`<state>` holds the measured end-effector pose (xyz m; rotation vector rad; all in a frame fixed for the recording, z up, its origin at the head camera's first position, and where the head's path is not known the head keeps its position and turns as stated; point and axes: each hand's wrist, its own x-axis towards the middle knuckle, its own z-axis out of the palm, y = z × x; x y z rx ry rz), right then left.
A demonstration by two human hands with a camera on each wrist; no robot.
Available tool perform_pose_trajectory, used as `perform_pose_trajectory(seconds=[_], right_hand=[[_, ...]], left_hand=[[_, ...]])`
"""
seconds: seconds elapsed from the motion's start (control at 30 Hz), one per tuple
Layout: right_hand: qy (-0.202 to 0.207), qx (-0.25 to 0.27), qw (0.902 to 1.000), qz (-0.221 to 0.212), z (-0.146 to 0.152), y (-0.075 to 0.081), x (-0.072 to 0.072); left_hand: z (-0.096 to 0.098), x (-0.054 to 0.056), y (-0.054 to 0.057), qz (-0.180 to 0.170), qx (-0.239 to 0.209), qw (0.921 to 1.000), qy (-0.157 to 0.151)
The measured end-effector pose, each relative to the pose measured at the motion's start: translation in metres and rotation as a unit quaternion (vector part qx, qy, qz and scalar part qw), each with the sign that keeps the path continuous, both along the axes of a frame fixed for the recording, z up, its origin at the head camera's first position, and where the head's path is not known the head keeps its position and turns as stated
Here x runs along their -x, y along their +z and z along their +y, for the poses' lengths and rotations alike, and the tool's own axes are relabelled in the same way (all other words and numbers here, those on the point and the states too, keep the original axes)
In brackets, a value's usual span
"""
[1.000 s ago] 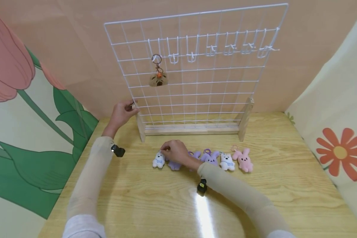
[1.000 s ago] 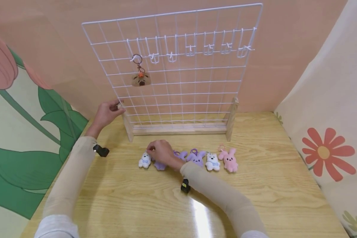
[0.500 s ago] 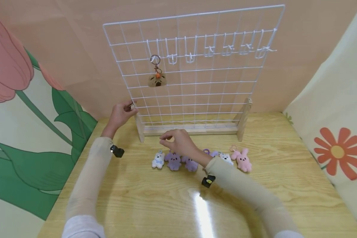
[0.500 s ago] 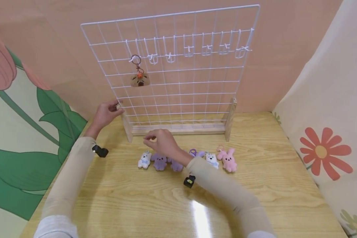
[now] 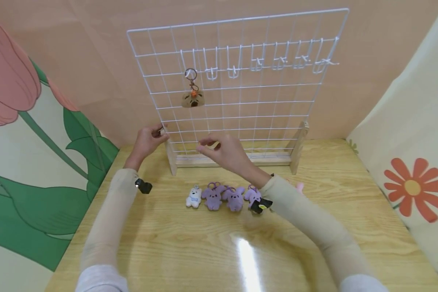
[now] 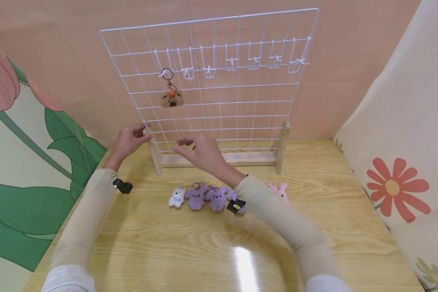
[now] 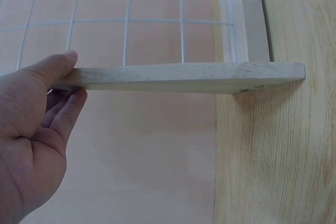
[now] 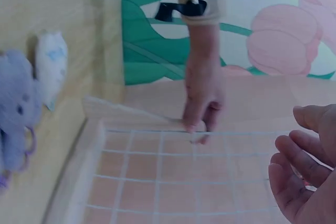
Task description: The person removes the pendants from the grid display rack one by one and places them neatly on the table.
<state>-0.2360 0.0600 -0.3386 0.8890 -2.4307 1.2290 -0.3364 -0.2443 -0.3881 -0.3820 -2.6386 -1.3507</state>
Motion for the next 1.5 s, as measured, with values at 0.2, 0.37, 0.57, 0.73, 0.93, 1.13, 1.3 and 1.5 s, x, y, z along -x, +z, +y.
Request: perform_pose_trajectory(seconds=[0.2,0.37,0.57,0.73,0.93,1.13,1.3,1.5], right_hand=[[-0.011,0.023,0.9994,0.022,0.003,0.027,0.008],[-0.027,0.045,0.9975,0.048,0.004,0.043,0.015],[-0.056,0.057,0.9946,0.066,0.003,0.060,0.026],[-0.075,0.072,0.9928,0.060,0.000,0.069,0.037],[-0.100,0.092,0.9900,0.038,-0.008,0.077,0.053],[-0.135,0.100,0.9852,0.032,-0.016,0.086,0.066],[-0.141,0.131,0.9811,0.022,-0.023,0.090,0.073],[-0.153,0.137,0.9784,0.023,-0.031,0.092,0.081]], left_hand=[[-0.001,-0.001,0.000,-0.008,-0.004,1.0000,-0.003],[-0.001,-0.001,0.000,-0.014,-0.005,0.9999,-0.006],[0.000,0.000,0.001,-0.013,-0.002,0.9999,-0.001],[0.000,0.001,0.001,-0.017,-0.002,0.9999,0.001],[0.000,0.000,0.001,-0.019,-0.002,0.9998,0.002],[0.001,-0.001,0.001,-0.021,-0.011,0.9997,0.002],[0.000,0.000,0.000,-0.033,-0.014,0.9994,0.001],[-0.002,0.001,0.000,-0.029,-0.004,0.9996,0.002]])
